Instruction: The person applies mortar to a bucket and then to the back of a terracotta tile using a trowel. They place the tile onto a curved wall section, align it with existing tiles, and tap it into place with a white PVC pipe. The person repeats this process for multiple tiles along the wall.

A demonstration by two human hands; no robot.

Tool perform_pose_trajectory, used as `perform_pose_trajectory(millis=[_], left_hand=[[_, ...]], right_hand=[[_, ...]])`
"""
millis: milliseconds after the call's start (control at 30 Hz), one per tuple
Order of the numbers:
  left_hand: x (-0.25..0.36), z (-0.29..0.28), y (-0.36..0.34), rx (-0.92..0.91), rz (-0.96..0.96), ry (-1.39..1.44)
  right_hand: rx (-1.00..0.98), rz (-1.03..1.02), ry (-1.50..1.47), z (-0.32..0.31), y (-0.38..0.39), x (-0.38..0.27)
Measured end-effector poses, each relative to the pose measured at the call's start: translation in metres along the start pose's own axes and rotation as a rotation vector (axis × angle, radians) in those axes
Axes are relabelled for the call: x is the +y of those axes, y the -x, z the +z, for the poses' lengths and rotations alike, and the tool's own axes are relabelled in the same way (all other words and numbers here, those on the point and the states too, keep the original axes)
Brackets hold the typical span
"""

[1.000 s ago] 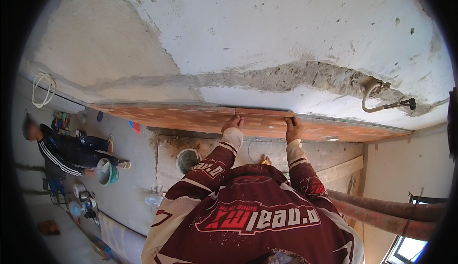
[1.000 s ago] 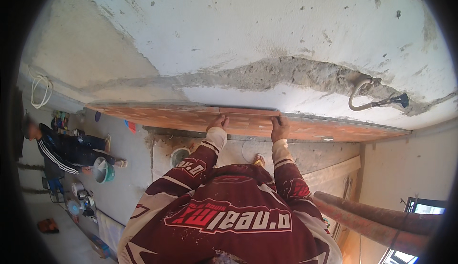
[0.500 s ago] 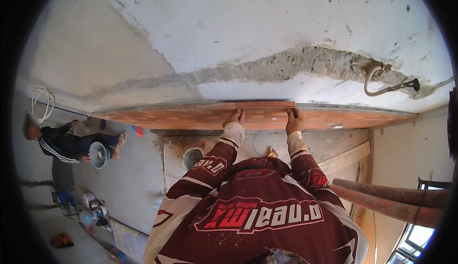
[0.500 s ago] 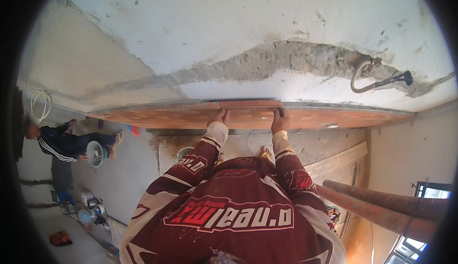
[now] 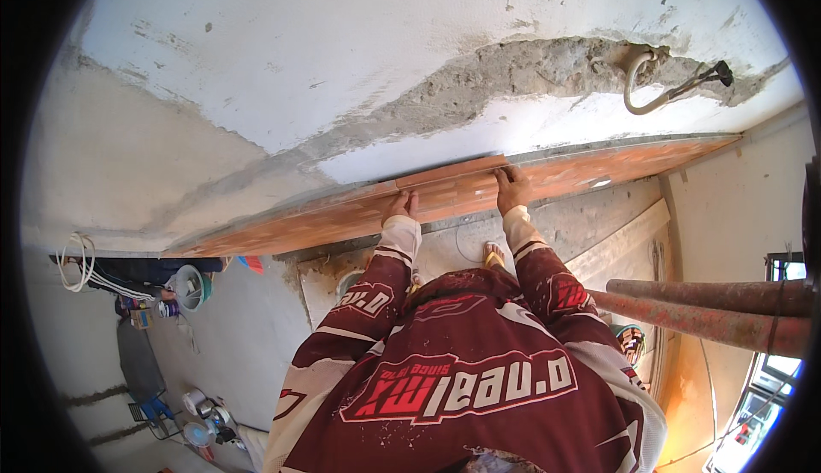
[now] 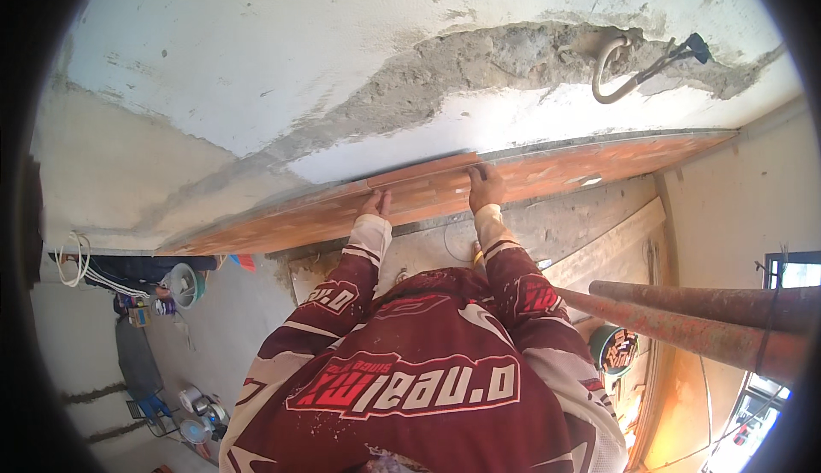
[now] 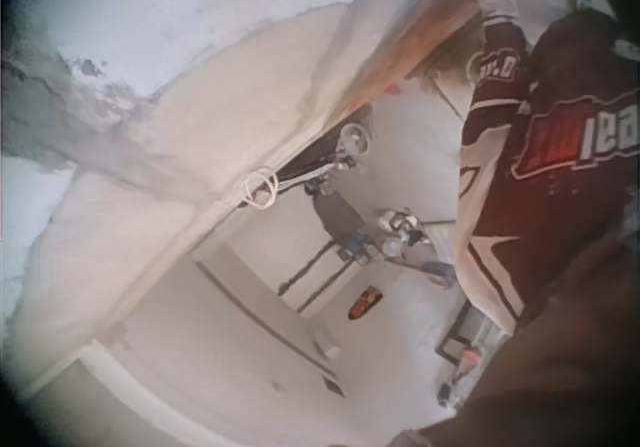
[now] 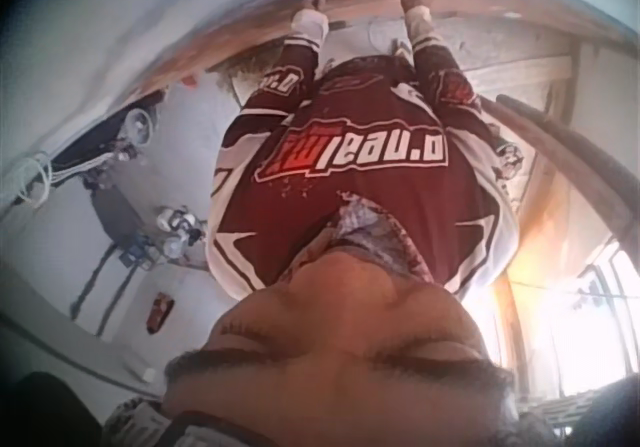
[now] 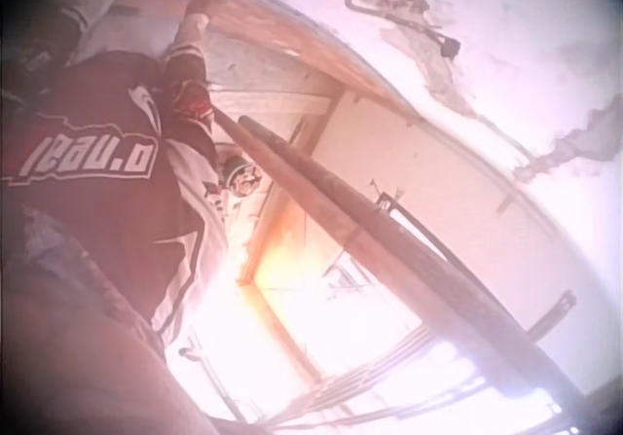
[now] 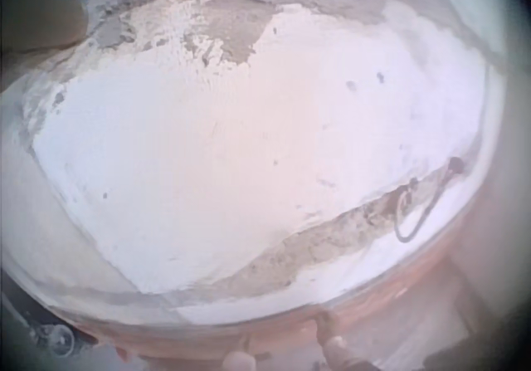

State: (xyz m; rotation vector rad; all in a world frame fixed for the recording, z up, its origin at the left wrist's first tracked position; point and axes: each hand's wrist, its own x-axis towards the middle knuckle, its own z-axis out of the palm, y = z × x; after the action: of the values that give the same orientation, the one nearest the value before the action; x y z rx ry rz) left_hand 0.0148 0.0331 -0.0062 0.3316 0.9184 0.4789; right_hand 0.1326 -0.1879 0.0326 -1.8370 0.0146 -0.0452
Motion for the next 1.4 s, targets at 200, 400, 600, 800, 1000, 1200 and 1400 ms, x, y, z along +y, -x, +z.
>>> perform_pose_trajectory(millis=[200, 400, 600, 800, 1000, 1200, 1400], left_hand=[[-0.003, 0.009, 0.011, 0.04, 0.019, 0.021], [0.002, 0.014, 0.01, 0.085, 0.007, -0.039], [0.004, 0.003, 0.004, 0.008, 0.029, -0.094], [0.006, 0.004, 0.007, -0.033, 0.031, -0.159], [0.008, 0.008, 0.011, -0.03, 0.007, -0.157], [0.01, 0.008, 0.01, -0.039, 0.011, -0.148], [0.009, 0.008, 0.011, -0.045, 0.002, -0.137]], right_hand=[[0.016, -0.021, 0.043, -0.004, -0.001, 0.004], [-0.025, 0.043, 0.012, -0.003, -0.001, 0.003], [-0.016, 0.022, 0.013, -0.003, -0.004, 0.014], [0.007, 0.036, -0.002, -0.004, -0.004, 0.014], [0.007, 0.04, 0.002, -0.009, -0.003, 0.004], [-0.014, 0.037, 0.07, -0.012, -0.001, -0.005], [0.002, 0.049, 0.044, -0.011, 0.001, -0.006]])
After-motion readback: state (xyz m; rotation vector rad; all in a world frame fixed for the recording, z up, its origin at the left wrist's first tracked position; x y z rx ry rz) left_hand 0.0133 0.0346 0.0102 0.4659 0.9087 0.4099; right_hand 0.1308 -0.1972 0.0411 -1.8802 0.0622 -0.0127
